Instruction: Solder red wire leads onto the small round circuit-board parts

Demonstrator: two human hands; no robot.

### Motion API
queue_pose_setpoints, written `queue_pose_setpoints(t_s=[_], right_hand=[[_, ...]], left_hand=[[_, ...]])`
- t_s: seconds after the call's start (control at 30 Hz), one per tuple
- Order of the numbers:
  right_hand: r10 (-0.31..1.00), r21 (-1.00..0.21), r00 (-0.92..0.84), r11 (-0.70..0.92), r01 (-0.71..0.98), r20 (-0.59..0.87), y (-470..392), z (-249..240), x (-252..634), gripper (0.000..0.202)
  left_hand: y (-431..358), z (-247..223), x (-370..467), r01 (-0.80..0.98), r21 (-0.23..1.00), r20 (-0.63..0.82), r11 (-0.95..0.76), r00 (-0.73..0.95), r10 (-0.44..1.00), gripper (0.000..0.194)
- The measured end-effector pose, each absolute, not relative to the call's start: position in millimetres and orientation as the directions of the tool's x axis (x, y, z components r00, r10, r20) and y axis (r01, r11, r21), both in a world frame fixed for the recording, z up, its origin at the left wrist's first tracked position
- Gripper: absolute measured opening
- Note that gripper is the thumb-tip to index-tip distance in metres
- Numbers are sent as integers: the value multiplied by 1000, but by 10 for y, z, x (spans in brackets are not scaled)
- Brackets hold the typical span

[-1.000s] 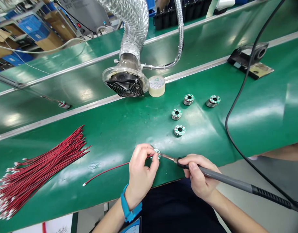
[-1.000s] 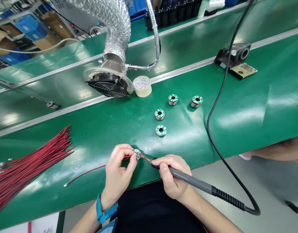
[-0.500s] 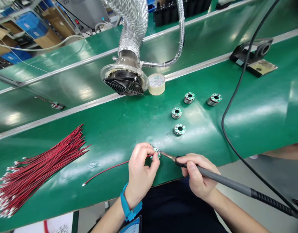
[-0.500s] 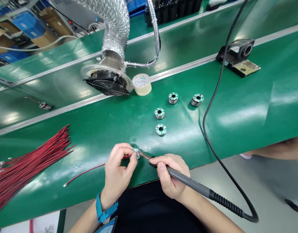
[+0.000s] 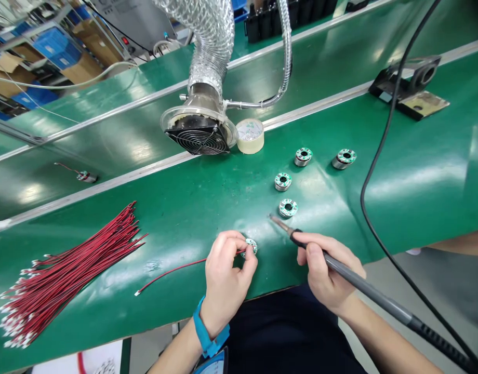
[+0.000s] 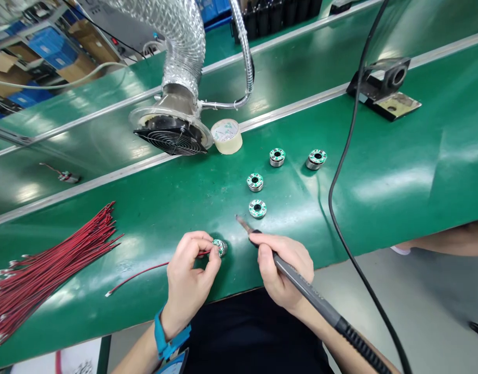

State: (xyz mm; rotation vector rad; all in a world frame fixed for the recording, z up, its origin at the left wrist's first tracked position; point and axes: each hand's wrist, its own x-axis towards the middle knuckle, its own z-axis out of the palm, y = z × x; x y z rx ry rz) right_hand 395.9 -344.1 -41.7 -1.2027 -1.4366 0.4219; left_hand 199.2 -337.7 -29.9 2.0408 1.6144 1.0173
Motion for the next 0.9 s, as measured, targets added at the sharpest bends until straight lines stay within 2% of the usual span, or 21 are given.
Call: queue_pose_setpoints(t_s=[0.13, 0.23, 0.4, 0.53, 0.6, 0.67, 0.7, 0.8, 0.9], right_hand=[[728, -584, 40, 515, 628, 685, -3193, -360, 4038, 32], [729, -475, -47, 492, 729, 683, -3070, -425, 4049, 38], [828, -505, -115, 438, 744, 548, -2999, -553, 4018, 52], [843, -540, -110, 432, 722, 527, -3028, -570, 4022, 54], [835, -550, -98, 441, 709, 542, -3057, -568, 4018, 52], [825, -553, -106, 461, 694, 555, -3081, -585, 4005, 51], [819, -548, -118, 474, 689, 561, -3088, -605, 3999, 52], [805, -523, -157, 505, 687, 572, -3084, -698, 3993, 55], [807, -526, -172, 513, 678, 564, -3066, -816, 4025, 59]], left_hand=[[-3377, -289, 1998, 709, 634, 331, -308, 112, 937, 15], [-3381, -282, 1998, 714, 622, 341, -321, 122, 932, 16], [-3381, -296, 1990, 715, 611, 351, -340, 140, 926, 16], [-3390, -280, 1975, 748, 558, 346, -358, 183, 920, 12], [-3393, -215, 1944, 798, 470, 302, -377, 256, 918, 25], [-3369, -90, 1872, 840, 348, 183, -416, 374, 909, 43], [-3336, -6, 1815, 845, 290, 104, -449, 438, 893, 45], [-3097, 311, 1541, 851, 99, -84, -516, 524, 848, 35], [-2553, 630, 1102, 891, -149, -87, -429, 421, 903, 14]])
